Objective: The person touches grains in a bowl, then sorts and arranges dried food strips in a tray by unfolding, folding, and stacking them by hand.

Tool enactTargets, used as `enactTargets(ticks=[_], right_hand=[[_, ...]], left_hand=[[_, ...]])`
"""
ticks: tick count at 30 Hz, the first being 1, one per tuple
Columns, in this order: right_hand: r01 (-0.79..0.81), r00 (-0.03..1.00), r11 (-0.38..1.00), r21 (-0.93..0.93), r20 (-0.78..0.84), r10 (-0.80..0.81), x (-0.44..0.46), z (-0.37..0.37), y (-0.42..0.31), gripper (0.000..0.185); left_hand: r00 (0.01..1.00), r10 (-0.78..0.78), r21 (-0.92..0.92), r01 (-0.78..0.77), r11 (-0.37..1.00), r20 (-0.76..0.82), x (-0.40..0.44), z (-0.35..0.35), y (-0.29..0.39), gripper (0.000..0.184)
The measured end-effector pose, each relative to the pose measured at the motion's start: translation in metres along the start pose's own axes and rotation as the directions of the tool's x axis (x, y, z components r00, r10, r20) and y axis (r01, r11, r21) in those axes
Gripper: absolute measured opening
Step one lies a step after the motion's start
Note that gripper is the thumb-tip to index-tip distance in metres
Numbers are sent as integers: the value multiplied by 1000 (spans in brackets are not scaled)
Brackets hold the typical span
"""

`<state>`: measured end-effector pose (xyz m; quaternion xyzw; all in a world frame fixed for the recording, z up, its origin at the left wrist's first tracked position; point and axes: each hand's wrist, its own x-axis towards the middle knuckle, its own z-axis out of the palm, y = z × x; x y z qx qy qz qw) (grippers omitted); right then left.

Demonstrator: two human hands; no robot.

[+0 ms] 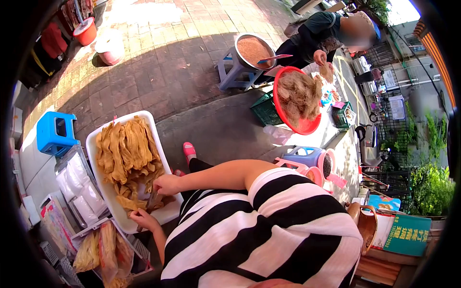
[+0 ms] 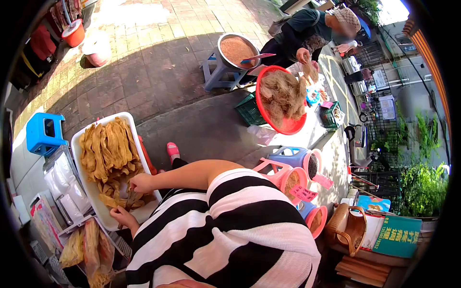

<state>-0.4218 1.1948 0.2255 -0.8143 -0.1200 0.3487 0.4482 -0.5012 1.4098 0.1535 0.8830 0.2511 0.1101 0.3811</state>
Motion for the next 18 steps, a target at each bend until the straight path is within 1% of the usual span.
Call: enactTargets(ticks=[1, 4, 5, 6, 7, 8, 9, 10, 11, 12, 13, 14, 15, 16, 17, 18], right_hand=[[18, 1000, 1000, -18, 10, -18, 1, 1, -5, 25], [89, 996, 996, -4, 33, -89, 2, 5, -8, 23], [127, 990, 992, 0, 52, -127, 4, 12, -9, 23], [144, 989, 989, -26, 51, -142, 9, 17, -4, 23], [146, 987, 989, 6, 60, -146, 5, 11, -11, 25], [164, 986, 981, 103, 23, -167, 4, 10, -11, 29], [54, 995, 984, 168, 77, -68, 7, 10, -12, 38], [15, 993, 965, 263, 108, -45, 5, 3, -19, 49], [20, 994, 929, 371, 95, -59, 8, 8, -14, 58], [17, 995, 881, 473, 77, -61, 13, 12, -10, 67], [-55, 992, 808, 586, 126, -24, 10, 3, -23, 67], [-164, 985, 763, 625, 148, 91, 8, -3, -31, 63], [-214, 975, 690, 692, 110, 193, 6, -8, -36, 48], [-233, 972, 637, 734, 172, 158, 6, -17, -36, 33], [-272, 958, 528, 804, 172, 230, 7, -15, -29, 19], [-231, 962, 434, 871, 137, 238, 12, -17, -14, 14]], left_hand=[[999, 14, -18, -14, 1000, -34, 2, -1, -1, 15], [998, 2, -31, -4, 1000, -63, 11, -1, 1, 15], [995, 24, -51, -29, 998, -96, 11, 1, 4, 15], [994, 50, -111, -61, 992, -98, 13, 4, 0, 15], [993, 80, -91, -87, 992, -81, 12, -1, 13, 14], [996, 86, -124, -88, 988, -27, 8, -7, 34, 13], [981, 185, -180, -193, 965, -56, 5, -7, 44, 12], [953, 303, -138, -302, 943, -19, 3, -8, 49, 10], [958, 264, -238, -232, 943, 112, -1, -11, 61, 9], [886, 445, -222, -412, 883, 126, -2, -19, 89, 10], [855, 472, -211, -431, 878, 217, -6, -17, 94, 11], [839, 489, -248, -434, 866, 239, -9, -16, 103, 13], [819, 511, -293, -437, 851, 263, -10, -15, 111, 14], [801, 551, -312, -475, 823, 234, -11, -13, 115, 15], [777, 595, -334, -516, 789, 206, -9, -11, 119, 15], [731, 636, -288, -572, 768, 246, -7, -18, 128, 15]])
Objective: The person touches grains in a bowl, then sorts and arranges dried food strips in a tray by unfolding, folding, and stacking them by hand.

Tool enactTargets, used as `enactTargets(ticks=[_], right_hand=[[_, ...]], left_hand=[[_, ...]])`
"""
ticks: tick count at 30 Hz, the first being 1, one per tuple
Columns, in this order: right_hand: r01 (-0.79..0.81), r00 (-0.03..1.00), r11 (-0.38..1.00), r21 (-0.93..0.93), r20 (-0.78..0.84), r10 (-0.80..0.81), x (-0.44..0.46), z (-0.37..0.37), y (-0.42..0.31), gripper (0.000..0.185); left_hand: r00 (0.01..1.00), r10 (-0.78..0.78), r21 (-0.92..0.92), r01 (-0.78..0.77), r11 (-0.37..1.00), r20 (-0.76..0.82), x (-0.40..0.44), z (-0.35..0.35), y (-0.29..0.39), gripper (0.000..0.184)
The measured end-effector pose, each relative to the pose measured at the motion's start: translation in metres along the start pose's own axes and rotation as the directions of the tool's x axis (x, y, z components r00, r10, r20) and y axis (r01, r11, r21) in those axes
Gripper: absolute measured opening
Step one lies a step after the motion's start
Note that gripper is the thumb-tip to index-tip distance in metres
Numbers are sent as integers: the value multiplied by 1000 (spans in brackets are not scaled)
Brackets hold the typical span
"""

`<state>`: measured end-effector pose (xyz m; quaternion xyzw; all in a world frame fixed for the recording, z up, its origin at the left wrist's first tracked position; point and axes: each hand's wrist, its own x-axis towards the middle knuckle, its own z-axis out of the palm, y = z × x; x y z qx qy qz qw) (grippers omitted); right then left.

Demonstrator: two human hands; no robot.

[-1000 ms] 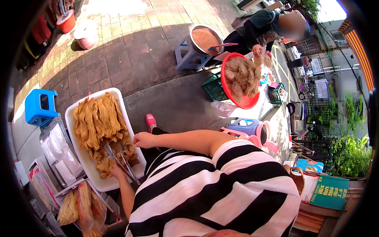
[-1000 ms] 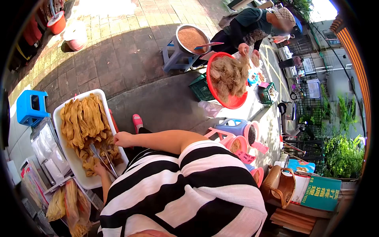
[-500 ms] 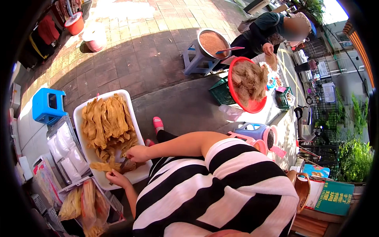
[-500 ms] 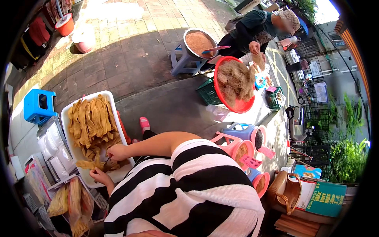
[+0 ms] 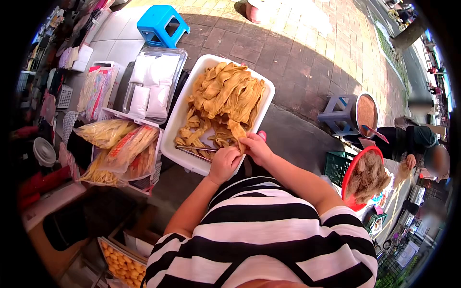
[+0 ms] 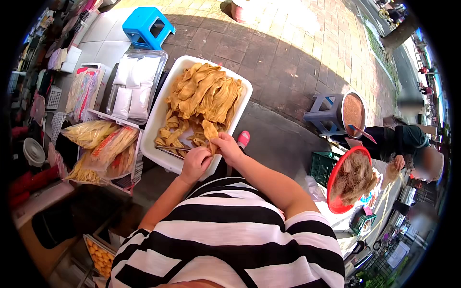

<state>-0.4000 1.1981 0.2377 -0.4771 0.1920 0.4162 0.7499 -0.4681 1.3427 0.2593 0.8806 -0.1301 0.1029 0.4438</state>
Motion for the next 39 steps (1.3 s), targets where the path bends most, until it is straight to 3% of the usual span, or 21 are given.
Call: enactTargets(ticks=[1, 3, 4, 6, 9, 11, 12, 15, 16, 17, 19, 20, 22, 23, 26, 28, 31, 32, 34, 37, 39], right_hand=[[-5, 999, 999, 37, 40, 3, -4, 0, -9, 12], [3, 1000, 1000, 4, 27, -3, -8, 3, -24, 15], [6, 997, 1000, -4, 72, -6, -6, 1, -27, 18], [36, 991, 996, -82, 132, -25, -8, 6, -37, 19], [122, 971, 970, -209, 227, -74, -11, 18, -47, 17], [155, 961, 922, -354, 270, -58, -12, 21, -50, 15], [148, 970, 938, -312, 232, -76, -13, 25, -50, 13], [341, 939, 843, -417, 117, -322, -9, 33, -62, 16], [535, 799, 579, -616, 144, -584, -3, 35, -70, 16], [592, 694, 431, -681, 159, -702, 3, 37, -83, 16], [706, 509, 249, -663, 232, -829, 17, 49, -112, 18], [684, 451, 118, -720, 290, -844, 27, 49, -122, 21], [619, 322, -206, -758, 483, -814, 56, 44, -134, 27], [571, 287, -358, -739, 588, -756, 73, 34, -133, 30], [341, 553, -621, -706, 684, -475, 112, -5, -100, 38], [308, 613, -547, -779, 602, -512, 107, -4, -85, 43], [328, 629, -441, -835, 541, -558, 84, 3, -73, 49], [360, 629, -388, -849, 528, -571, 74, 3, -72, 50], [404, 642, -305, -862, 505, -577, 58, 2, -68, 51], [419, 721, -243, -875, 483, -497, 39, -13, -55, 47], [445, 758, -177, -878, 474, -447, 27, -17, -48, 43]], left_hand=[[999, 41, -37, -41, 998, 21, 7, -8, 4, 15], [999, -43, -37, 43, 998, -6, 10, -19, 5, 14], [958, -285, -293, 262, 920, -37, 8, -16, 0, 16], [724, -684, -721, 518, 460, 85, 9, -11, -12, 21], [737, -648, -769, 523, 367, 192, 25, -16, -21, 37], [682, -705, -913, 389, 122, 196, 32, -13, -22, 35], [653, -728, -954, 301, -3, 208, 34, -11, -24, 34], [433, -890, -909, 413, 56, 142, 20, 4, -44, 29], [368, -921, -866, 494, 75, 129, 13, 9, -51, 24], [365, -924, -829, 548, 114, 115, 5, 13, -59, 23], [349, -933, -737, 652, 176, 86, -18, 22, -77, 20], [399, -917, -706, 651, 278, 7, -43, 39, -108, 20], [613, -772, -139, 761, 634, -170, -59, 30, -113, 23], [729, -661, 192, 684, 704, -176, -64, 26, -117, 25], [800, -600, 572, 500, 650, -16, -85, 18, -137, 35], [826, -561, 744, 343, 573, 51, -102, 13, -158, 40], [622, -777, 706, 507, 494, 97, -87, 2, -166, 34], [656, -755, 649, 587, 485, -29, -85, 6, -177, 32], [741, -658, 608, 584, 538, -129, -77, 1, -205, 30], [839, -515, 658, 488, 573, -174, -67, -4, -242, 32], [734, -678, 823, 360, 440, 42, -54, -8, -241, 30]])
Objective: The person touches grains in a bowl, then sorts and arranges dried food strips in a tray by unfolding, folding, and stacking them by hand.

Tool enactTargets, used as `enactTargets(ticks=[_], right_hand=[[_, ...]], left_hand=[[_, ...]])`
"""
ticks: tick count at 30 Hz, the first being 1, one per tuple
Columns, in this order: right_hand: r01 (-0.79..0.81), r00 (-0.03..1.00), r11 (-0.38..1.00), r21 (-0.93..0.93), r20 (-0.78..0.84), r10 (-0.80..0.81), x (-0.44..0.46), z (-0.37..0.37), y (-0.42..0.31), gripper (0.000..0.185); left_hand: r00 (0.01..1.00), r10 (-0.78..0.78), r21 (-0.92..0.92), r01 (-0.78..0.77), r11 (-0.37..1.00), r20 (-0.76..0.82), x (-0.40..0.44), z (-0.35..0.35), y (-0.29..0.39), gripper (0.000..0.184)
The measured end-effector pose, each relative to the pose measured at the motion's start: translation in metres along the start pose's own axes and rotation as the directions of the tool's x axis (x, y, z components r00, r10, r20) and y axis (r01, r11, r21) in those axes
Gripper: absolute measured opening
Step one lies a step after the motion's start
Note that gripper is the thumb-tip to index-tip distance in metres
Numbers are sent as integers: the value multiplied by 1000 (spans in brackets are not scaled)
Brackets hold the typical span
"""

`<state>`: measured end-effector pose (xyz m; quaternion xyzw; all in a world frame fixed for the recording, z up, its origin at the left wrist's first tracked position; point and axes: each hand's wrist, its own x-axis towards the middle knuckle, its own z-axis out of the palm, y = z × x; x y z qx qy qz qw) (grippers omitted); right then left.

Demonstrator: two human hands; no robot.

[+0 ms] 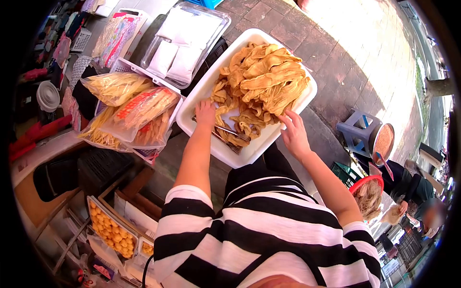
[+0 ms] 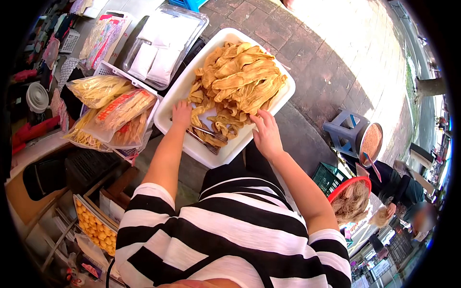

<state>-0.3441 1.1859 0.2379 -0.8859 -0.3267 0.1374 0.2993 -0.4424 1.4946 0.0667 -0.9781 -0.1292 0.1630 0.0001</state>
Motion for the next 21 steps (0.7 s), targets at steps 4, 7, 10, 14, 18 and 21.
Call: enactTargets(ticks=[4, 7, 10, 14, 18, 21], right_hand=[[-43, 998, 996, 84, 38, 40, -19, 2, -5, 38], [-8, 1000, 992, 128, 27, 5, -23, 11, -6, 32], [8, 998, 980, 200, 61, -21, -22, 14, -11, 27], [-57, 992, 953, 297, 125, 20, -20, 21, -18, 24], [-305, 924, 849, 431, 350, 154, -25, 41, -21, 25], [-514, 817, 645, 565, 552, 166, -28, 63, -17, 29]], left_hand=[[962, 19, 220, -81, 972, 272, 14, -8, 3, 26], [976, 169, 143, -189, 971, 138, 3, -13, -8, 21], [939, 262, 9, -271, 963, 224, -18, -37, -14, 20], [991, 137, -283, -130, 950, 3, -54, -58, -15, 18], [969, -146, -520, 22, 854, -199, -94, -122, 6, 24], [935, -337, -931, 21, 364, -111, -120, -134, 10, 29]])
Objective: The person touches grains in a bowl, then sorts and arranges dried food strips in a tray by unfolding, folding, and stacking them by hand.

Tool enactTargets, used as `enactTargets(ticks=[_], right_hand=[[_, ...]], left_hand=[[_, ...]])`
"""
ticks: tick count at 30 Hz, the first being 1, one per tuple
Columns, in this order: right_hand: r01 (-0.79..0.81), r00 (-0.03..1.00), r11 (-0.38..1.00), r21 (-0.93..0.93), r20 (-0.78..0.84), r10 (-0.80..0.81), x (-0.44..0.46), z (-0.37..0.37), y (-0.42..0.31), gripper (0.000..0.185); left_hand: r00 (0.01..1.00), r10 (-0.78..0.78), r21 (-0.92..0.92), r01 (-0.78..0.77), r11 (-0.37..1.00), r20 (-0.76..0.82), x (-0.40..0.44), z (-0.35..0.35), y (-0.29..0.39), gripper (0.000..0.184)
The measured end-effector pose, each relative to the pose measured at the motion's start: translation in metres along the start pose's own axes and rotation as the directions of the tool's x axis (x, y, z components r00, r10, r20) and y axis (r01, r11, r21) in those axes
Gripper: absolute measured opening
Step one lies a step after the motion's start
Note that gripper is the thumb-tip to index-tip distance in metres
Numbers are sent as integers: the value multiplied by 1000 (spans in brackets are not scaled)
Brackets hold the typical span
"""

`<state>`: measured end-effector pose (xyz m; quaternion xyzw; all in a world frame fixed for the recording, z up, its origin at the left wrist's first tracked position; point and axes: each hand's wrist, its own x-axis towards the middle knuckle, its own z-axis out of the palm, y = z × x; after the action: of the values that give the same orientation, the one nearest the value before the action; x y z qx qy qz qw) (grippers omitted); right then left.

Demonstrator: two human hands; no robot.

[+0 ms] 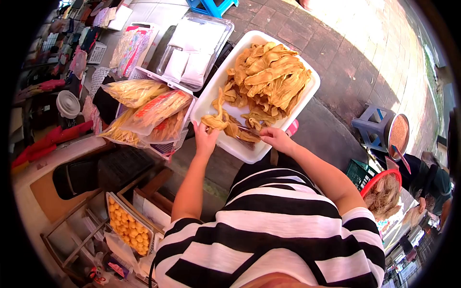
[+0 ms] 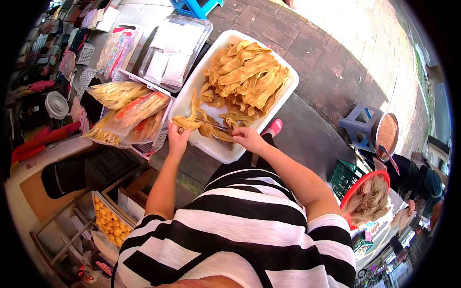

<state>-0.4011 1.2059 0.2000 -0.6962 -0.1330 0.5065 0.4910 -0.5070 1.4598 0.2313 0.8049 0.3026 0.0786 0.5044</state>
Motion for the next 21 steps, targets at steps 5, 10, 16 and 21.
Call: enactTargets(ticks=[5, 10, 16, 21], right_hand=[[-289, 940, 632, 720, 340, 43, -3, 6, -25, 52], [-9, 978, 482, 876, 107, -176, -7, -14, -53, 37], [169, 985, 786, 595, -138, -107, -8, -47, -69, 25], [129, 972, 904, 407, -233, -34, 8, -64, -74, 21]], left_hand=[[955, -62, -709, 258, 657, 290, -29, 6, 53, 29], [873, -14, -702, 401, 588, 488, -36, 25, 62, 32], [946, 106, -445, 44, 894, 306, -15, 35, 61, 20], [938, 162, -403, -27, 915, 305, 22, 33, 86, 22]])
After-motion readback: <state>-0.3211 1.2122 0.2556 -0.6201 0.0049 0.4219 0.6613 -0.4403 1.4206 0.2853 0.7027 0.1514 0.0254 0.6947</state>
